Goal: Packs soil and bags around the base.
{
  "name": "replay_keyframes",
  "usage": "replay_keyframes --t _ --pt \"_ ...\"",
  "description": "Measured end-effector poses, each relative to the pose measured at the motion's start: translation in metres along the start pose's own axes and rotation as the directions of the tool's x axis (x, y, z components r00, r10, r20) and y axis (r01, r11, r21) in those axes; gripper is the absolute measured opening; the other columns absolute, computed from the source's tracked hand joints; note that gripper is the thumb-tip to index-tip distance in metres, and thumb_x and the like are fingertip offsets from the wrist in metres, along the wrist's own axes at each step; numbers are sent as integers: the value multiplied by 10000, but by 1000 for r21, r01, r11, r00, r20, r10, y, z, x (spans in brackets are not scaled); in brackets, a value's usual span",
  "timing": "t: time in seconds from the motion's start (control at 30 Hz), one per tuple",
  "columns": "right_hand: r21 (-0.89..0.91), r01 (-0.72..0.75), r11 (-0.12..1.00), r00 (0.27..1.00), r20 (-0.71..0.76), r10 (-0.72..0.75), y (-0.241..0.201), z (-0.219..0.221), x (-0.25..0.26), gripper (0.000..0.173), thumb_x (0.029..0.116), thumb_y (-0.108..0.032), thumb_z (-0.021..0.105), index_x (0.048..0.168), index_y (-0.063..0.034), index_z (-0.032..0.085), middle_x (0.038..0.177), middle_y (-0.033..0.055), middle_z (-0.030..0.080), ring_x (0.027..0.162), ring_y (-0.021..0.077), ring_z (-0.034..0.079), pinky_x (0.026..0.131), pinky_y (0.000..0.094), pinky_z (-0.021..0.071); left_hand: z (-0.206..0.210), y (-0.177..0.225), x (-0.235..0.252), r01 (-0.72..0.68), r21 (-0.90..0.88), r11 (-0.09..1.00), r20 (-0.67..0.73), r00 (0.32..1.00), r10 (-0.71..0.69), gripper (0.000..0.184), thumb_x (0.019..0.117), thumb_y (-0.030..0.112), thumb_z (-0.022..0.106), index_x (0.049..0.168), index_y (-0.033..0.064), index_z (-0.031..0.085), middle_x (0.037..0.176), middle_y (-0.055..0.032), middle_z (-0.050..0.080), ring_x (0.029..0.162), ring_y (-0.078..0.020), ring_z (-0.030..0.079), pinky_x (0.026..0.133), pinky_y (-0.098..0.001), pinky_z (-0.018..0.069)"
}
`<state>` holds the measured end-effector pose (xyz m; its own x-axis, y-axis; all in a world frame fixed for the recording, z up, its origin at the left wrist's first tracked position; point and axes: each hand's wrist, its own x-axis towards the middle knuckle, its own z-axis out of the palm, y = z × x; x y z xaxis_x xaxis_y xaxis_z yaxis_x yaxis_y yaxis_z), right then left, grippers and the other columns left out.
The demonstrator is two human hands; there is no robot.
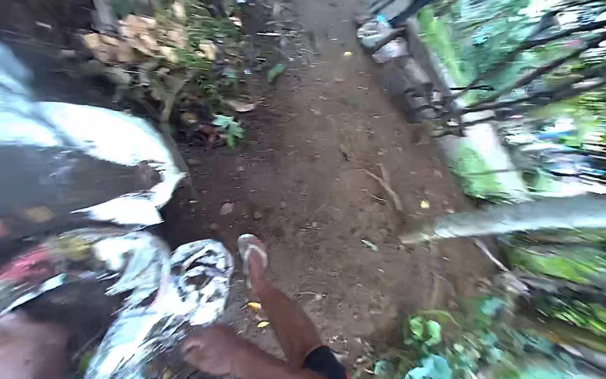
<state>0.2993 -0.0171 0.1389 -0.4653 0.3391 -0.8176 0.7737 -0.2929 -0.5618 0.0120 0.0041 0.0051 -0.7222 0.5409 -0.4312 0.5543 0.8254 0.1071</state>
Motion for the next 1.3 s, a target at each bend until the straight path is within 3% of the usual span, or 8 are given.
replay_keyframes --t 0.07,0.13,0.2,0.3,0.33,0.63,1.3 --pt "6 -68 998 998 11 68 -8 -4 1 305 1037 -276 594 1193 -51 729 1160 181 733 1122 338 690 1011 589 516 -13 5 -11 -35 -182 983 -136 991 10 597 1099 463 306 1563 110 435 1549 -204 485 1430 -413 461 1150 -649 353" --pt "-17 -145 989 989 21 146 -15 -6 11 365 991 -385 647 1109 -51 733 1054 169 740 1017 333 708 934 599 538 -13 -2 -1 -35 -176 984 -165 986 6 559 1100 428 321 1560 139 449 1560 -180 482 1418 -408 481 1121 -651 390" --pt "-25 -165 986 986 9 165 -16 -6 20 358 1001 -374 615 1120 -52 718 1028 167 733 986 328 705 906 584 539 -1 -9 11 -47 -166 985 -158 987 20 546 1099 417 310 1561 162 449 1576 -160 468 1422 -397 479 1120 -635 400" --pt "14 -117 993 993 32 117 -15 -4 27 434 1051 -210 508 1470 -106 554 1320 132 675 1165 276 677 1043 506 521 5 -12 14 -49 -162 986 -136 990 27 562 1097 422 262 1569 174 438 1591 -157 448 1438 -387 460 1140 -625 372" --pt "15 -110 994 993 46 109 -14 -3 30 479 1043 -202 513 1515 -117 504 1359 123 655 1177 269 672 1051 498 517 5 -12 14 -39 -161 986 -140 990 17 564 1096 425 250 1570 184 438 1592 -152 449 1432 -386 468 1134 -625 375" --pt "-24 -105 994 990 92 106 -32 -6 40 453 1030 -268 558 1456 -114 563 1247 113 705 1107 262 690 1017 499 521 16 -16 19 -30 -141 990 -170 985 5 577 1089 432 219 1560 199 456 1576 -136 476 1414 -381 491 1111 -623 388" --pt "37 -53 998 998 27 52 -20 -29 31 423 1025 -268 555 1412 -104 603 1226 86 716 1065 208 704 991 441 545 20 -12 20 -10 -116 993 -164 986 -9 589 1088 433 197 1560 195 458 1587 -115 468 1440 -354 468 1148 -574 372"
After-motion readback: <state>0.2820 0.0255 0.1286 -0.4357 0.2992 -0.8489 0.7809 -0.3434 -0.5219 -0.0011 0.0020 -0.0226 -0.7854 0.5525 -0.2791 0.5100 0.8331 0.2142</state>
